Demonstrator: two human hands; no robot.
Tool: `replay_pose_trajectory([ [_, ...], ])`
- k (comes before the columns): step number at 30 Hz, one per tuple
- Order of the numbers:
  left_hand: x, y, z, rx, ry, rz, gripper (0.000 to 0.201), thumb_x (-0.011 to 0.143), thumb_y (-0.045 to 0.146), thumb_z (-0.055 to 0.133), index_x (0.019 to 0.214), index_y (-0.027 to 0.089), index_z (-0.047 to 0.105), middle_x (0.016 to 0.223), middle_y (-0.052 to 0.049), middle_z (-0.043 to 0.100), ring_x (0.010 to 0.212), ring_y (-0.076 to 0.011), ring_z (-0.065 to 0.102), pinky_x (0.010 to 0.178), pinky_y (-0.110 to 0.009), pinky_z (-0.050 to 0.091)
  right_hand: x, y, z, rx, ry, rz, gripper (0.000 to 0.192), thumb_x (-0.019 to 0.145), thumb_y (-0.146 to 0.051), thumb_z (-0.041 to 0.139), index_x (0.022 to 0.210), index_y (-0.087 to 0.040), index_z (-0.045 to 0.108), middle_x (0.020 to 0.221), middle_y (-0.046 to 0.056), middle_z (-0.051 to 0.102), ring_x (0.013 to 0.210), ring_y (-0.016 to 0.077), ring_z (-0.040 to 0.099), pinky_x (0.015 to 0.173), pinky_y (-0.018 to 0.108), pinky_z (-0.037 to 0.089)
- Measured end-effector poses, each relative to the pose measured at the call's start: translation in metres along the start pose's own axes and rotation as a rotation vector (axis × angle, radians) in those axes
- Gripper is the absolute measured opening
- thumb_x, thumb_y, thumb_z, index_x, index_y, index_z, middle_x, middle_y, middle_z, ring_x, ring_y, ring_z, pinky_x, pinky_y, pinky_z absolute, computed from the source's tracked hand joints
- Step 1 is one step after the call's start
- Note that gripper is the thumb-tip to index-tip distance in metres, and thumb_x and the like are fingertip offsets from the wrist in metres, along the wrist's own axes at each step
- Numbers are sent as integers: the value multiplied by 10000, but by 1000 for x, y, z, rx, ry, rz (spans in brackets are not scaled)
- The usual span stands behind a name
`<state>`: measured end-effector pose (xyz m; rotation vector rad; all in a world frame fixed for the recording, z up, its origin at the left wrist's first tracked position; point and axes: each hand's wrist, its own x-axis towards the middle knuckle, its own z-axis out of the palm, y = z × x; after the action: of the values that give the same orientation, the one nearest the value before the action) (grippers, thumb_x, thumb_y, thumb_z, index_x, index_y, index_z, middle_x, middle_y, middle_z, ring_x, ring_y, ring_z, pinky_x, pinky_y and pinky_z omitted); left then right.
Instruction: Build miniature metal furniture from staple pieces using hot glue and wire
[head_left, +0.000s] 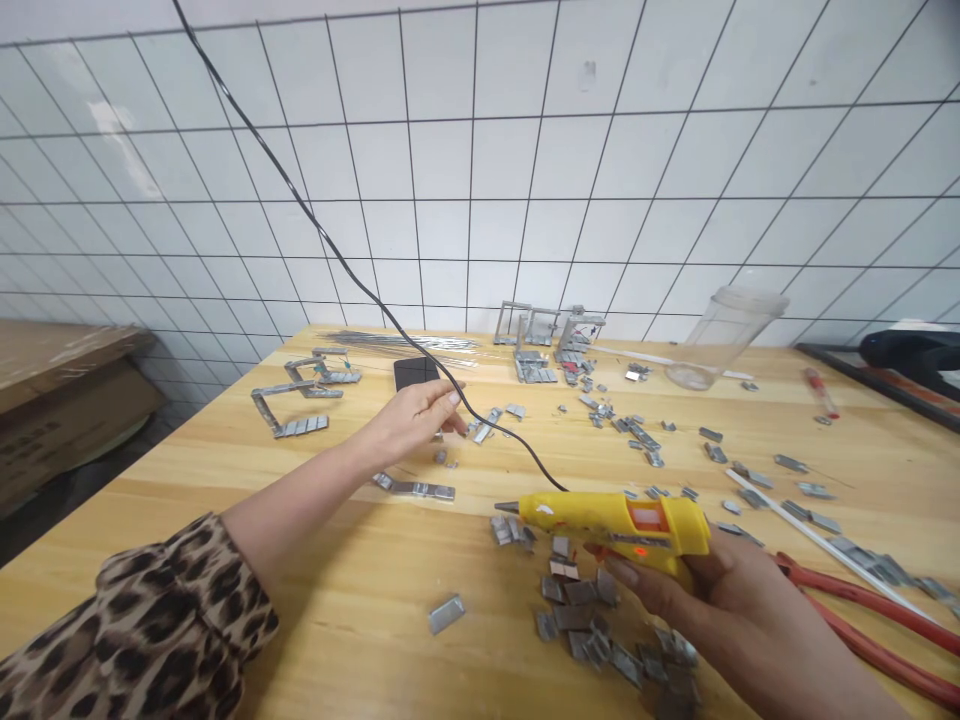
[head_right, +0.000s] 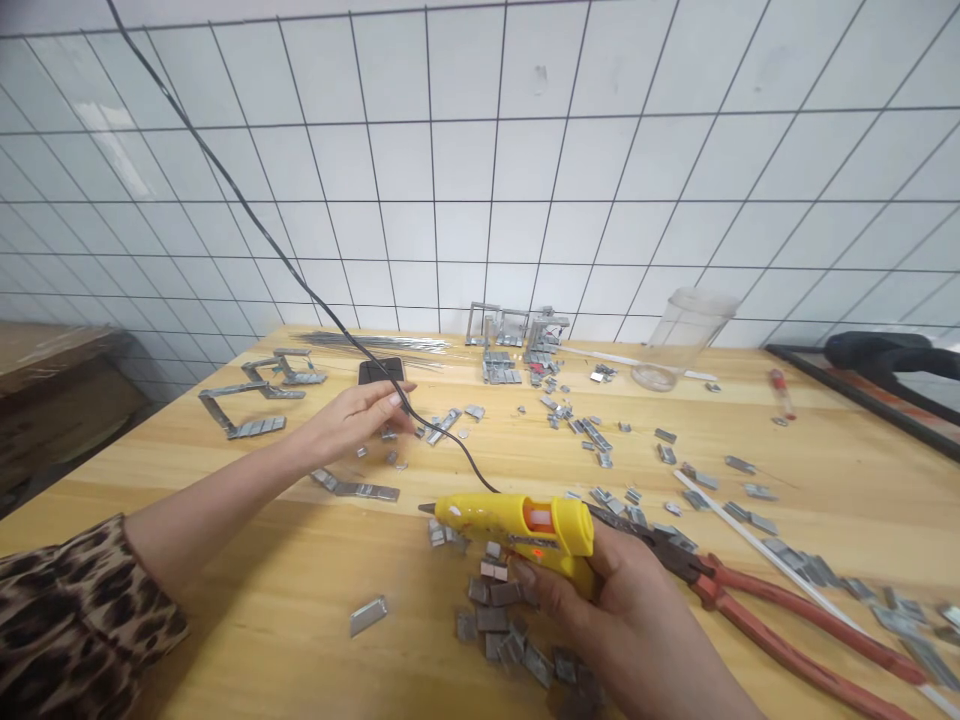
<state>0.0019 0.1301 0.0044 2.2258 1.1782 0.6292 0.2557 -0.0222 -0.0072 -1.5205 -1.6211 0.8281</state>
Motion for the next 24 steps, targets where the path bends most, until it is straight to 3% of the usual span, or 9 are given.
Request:
replay_pose_trajectory([
  [3,3,-3,0,25,27,-18,481,912,383,368,1272,110,532,1008,-89,723,760,-182,681,640,-268,511,0,-1,-1,56,-64,38,410,784,-503,650,1058,-209,732,1014,68,771,881,276,729,762,326,604],
  [7,-6,3,-9,180,55,-55,279,818,331,530,848,129,720,781,-86,717,750,-252,649,686,-338,480,-1,0,-3,24,-94,45,374,804,-476,627,1040,-204,724,1032,69,766,903,288,721,773,338,601],
  [9,-21,12,-13,245,64,-60,264,809,337,555,739,137,713,714,-97,688,770,-287,624,703,-377,456,-2,1,-3,12,-104,53,357,807,-469,621,1024,-203,719,1020,76,767,878,292,725,755,347,605],
  [11,-43,24,-13,263,3,-30,201,810,311,576,778,175,720,784,-74,700,824,-275,617,741,-368,446,-2,4,-2,5,-107,66,335,801,-467,624,994,-209,716,993,81,769,844,294,727,728,357,608],
  [15,-93,44,2,302,-183,1,151,857,290,562,891,212,687,863,-47,675,832,-243,618,716,-340,452,-4,11,-1,-10,-157,91,295,805,-434,620,977,-214,715,916,64,764,820,281,713,765,385,595],
  [17,-112,49,12,348,-213,-40,137,843,326,608,890,204,651,855,-42,653,821,-250,615,702,-347,453,-5,12,-1,35,-216,124,312,815,-422,623,1034,-217,707,936,56,758,821,264,707,783,377,590],
  [20,-128,51,24,317,-276,-110,114,790,263,666,873,203,614,869,-29,637,813,-246,616,689,-342,458,-5,9,-1,111,-297,152,366,814,-431,643,1106,-217,698,1027,69,748,851,255,706,790,356,589],
  [24,-132,41,36,278,-244,-55,103,763,140,632,831,200,584,826,-16,617,759,-220,608,664,-323,449,-5,0,4,130,-311,163,355,770,-427,697,1048,-211,738,969,71,765,847,264,714,768,337,597],
])
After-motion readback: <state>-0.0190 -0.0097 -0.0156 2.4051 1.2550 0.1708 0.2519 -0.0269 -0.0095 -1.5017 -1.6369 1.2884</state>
